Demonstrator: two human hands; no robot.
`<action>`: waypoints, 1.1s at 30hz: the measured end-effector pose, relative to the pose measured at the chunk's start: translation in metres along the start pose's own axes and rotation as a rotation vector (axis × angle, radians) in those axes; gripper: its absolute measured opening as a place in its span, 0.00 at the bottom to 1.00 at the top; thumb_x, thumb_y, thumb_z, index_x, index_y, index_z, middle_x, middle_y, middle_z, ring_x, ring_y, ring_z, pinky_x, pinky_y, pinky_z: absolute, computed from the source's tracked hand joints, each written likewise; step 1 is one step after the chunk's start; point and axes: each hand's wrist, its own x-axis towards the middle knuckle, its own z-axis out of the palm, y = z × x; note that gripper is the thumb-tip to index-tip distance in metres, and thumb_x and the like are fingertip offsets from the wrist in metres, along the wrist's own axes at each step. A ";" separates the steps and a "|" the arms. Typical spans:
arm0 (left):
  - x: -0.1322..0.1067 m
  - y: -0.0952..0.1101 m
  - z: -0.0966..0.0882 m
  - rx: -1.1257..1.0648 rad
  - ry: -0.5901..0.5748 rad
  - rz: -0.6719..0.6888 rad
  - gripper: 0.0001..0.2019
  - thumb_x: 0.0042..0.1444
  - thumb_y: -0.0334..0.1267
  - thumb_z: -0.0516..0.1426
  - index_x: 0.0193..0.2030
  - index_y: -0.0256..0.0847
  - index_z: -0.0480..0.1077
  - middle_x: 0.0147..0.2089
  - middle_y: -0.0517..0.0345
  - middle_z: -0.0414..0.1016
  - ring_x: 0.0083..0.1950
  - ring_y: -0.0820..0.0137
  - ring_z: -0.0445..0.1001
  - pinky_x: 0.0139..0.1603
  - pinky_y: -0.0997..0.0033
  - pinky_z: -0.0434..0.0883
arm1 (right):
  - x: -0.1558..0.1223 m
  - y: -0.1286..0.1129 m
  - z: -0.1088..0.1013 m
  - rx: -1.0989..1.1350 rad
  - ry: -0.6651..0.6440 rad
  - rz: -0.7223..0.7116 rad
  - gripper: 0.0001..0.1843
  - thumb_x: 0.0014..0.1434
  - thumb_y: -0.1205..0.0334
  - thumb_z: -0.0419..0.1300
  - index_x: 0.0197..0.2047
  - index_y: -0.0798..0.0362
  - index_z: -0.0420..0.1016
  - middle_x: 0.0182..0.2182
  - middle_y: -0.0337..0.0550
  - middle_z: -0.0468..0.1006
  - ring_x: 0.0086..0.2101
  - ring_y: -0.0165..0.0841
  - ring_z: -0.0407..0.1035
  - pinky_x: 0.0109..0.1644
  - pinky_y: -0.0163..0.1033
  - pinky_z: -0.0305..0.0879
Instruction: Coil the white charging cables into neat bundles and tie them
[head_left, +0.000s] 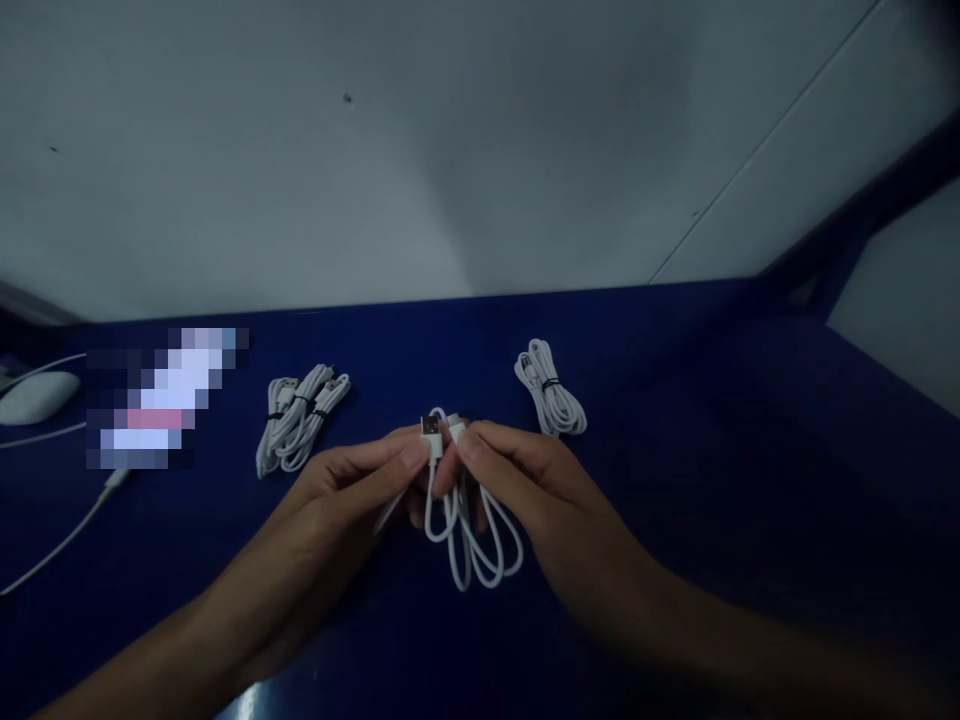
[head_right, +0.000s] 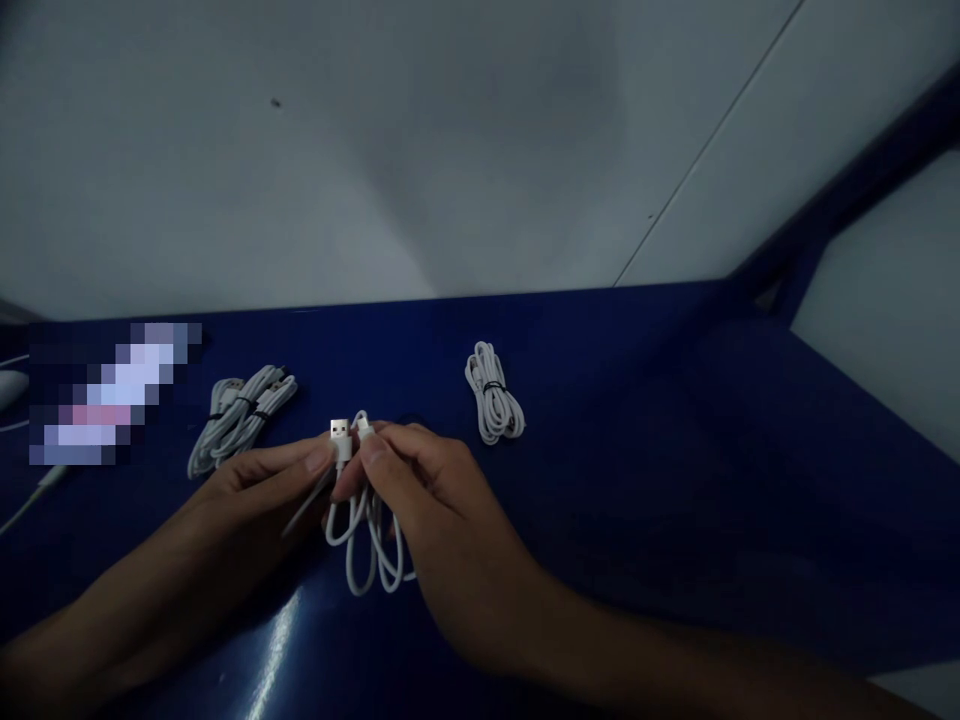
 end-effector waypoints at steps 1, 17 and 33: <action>0.000 0.000 -0.001 -0.003 -0.007 -0.002 0.16 0.77 0.44 0.58 0.39 0.41 0.81 0.42 0.57 0.73 0.46 0.66 0.68 0.50 0.69 0.70 | 0.000 0.000 0.000 0.005 -0.002 0.003 0.23 0.82 0.55 0.52 0.33 0.49 0.73 0.40 0.41 0.78 0.46 0.36 0.74 0.54 0.44 0.69; -0.006 0.006 -0.002 0.015 0.019 -0.013 0.15 0.77 0.46 0.58 0.42 0.43 0.83 0.45 0.56 0.80 0.47 0.64 0.74 0.54 0.65 0.70 | 0.000 0.006 -0.004 0.168 -0.052 -0.091 0.24 0.84 0.54 0.50 0.40 0.48 0.82 0.37 0.38 0.81 0.40 0.31 0.76 0.49 0.37 0.71; -0.005 0.000 -0.009 -0.010 0.052 0.020 0.10 0.74 0.41 0.61 0.41 0.44 0.81 0.56 0.55 0.85 0.53 0.64 0.79 0.57 0.67 0.72 | -0.002 0.004 -0.002 0.095 0.007 -0.066 0.14 0.77 0.55 0.63 0.42 0.44 0.89 0.34 0.37 0.81 0.39 0.32 0.77 0.44 0.38 0.73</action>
